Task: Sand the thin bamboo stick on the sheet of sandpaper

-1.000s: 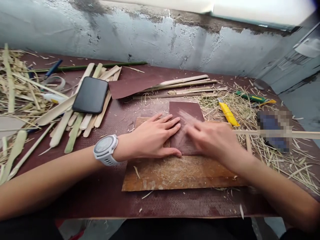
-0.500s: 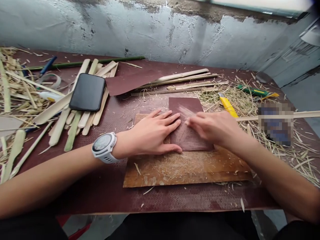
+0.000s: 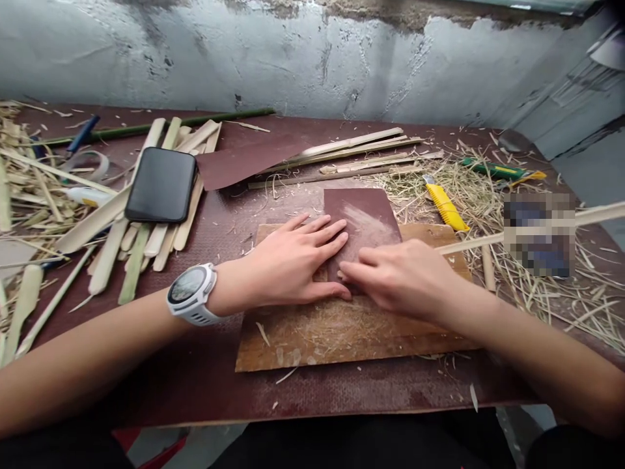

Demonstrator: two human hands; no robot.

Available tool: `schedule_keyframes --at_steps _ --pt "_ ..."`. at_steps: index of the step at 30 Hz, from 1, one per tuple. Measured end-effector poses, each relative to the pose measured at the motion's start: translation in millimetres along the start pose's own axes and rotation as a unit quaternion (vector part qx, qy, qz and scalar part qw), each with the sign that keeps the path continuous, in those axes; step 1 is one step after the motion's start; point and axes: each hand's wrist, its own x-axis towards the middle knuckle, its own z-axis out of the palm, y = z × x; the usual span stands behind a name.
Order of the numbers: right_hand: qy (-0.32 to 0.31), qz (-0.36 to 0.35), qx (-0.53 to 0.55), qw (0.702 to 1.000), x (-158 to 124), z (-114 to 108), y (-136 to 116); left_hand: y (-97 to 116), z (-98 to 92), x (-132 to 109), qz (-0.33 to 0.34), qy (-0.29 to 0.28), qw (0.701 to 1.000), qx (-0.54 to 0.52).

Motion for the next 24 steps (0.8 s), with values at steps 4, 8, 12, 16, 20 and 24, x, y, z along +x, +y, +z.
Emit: schedule_keyframes --at_steps 4,8,12,16,20,24 --pt "0.018 0.127 -0.050 0.991 -2.5 -5.1 1.6 -0.3 2.0 0.3 0.001 0.008 1.000 0.008" --pt "-0.019 0.040 0.008 0.999 -5.5 -9.4 -4.6 -1.1 3.7 1.0 0.009 0.014 1.000 -0.001" --pt "-0.007 0.097 -0.016 0.995 -7.0 -12.7 -10.4 -1.1 3.0 1.1 0.008 0.016 1.000 -0.002" --pt "-0.038 0.053 -0.008 0.998 -10.0 -17.6 -16.6 -0.6 2.2 0.1 0.010 0.004 1.000 0.006" --pt "-0.032 0.100 -0.027 0.994 -10.2 -20.1 -12.4 -0.5 1.2 0.0 0.007 0.006 1.000 0.007" --pt "-0.032 0.106 -0.049 0.993 -9.8 -18.7 -11.8 -1.2 1.5 0.0 0.009 0.005 1.000 0.008"
